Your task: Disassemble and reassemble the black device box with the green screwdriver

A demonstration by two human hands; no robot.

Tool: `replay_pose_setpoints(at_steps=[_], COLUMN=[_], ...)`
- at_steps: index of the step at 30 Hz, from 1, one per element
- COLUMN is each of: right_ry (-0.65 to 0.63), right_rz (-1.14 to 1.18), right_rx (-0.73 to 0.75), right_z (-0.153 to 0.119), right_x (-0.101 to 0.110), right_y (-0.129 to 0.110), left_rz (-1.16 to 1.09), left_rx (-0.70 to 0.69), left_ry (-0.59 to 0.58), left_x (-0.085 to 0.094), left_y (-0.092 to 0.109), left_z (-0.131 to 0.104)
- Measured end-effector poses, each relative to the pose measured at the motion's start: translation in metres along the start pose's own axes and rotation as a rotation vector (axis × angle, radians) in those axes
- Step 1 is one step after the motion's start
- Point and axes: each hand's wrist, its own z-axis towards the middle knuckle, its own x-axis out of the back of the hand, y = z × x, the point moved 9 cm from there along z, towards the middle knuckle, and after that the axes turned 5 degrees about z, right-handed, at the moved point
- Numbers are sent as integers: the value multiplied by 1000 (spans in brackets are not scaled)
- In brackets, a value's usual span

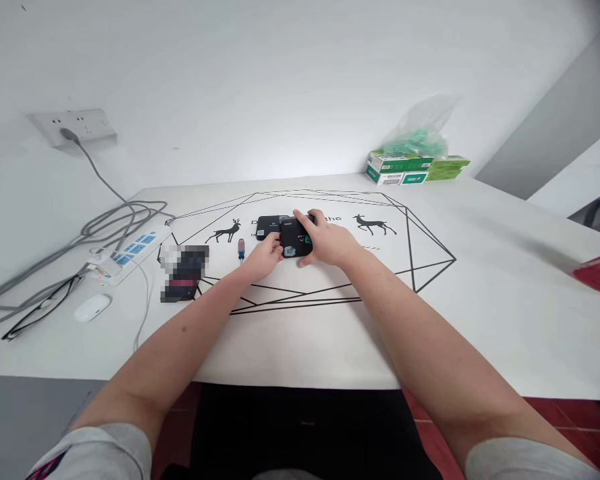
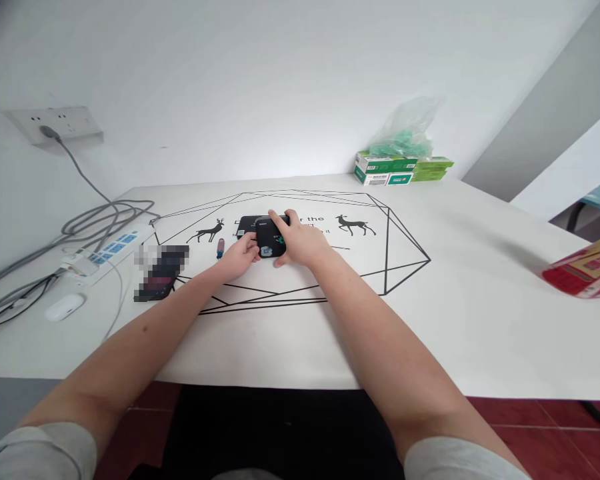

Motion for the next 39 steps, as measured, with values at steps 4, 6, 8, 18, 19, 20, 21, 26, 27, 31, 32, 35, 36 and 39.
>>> replay_pose_setpoints(at_steps=[4, 6, 8, 18, 19, 20, 21, 26, 27, 31, 32, 35, 36, 39], right_ry=[-3, 5, -9, -185, -222, -249, -270, -351, -358, -392, -413, -445, -416, -246], right_rz=[-45, -62, -57, 92, 94, 97, 101, 133, 130, 95, 90, 58, 34, -30], right_rx=[5, 6, 0, 8, 8, 4, -7, -39, -41, -108, -144, -273, -328, -534], right_z=[9, 13, 18, 44, 48, 51, 55, 68, 70, 71, 69, 60, 58, 53], right_x=[-6, -6, -7, -19, -21, -21, -22, -27, -28, -31, -32, -33, -31, -21], right_y=[7, 12, 19, 50, 53, 58, 63, 80, 82, 94, 98, 106, 109, 115], left_rz=[68, 162, 279, 692, 753, 805, 846, 935, 941, 948, 950, 959, 962, 962], left_rx=[-70, -99, -108, -167, -169, -162, -148, -100, -106, -123, -124, -122, -124, -132], left_ry=[-38, -64, -74, -106, -93, -76, -55, 5, 0, -25, -27, -25, -23, -24], left_x=[-6, -8, -10, -26, -26, -25, -23, -13, -13, -11, -11, -11, -11, -11], left_y=[7, 11, 11, 16, 16, 17, 17, 16, 16, 17, 17, 17, 17, 17], left_z=[-3, -6, -6, -17, -20, -23, -25, -31, -31, -33, -33, -34, -34, -34])
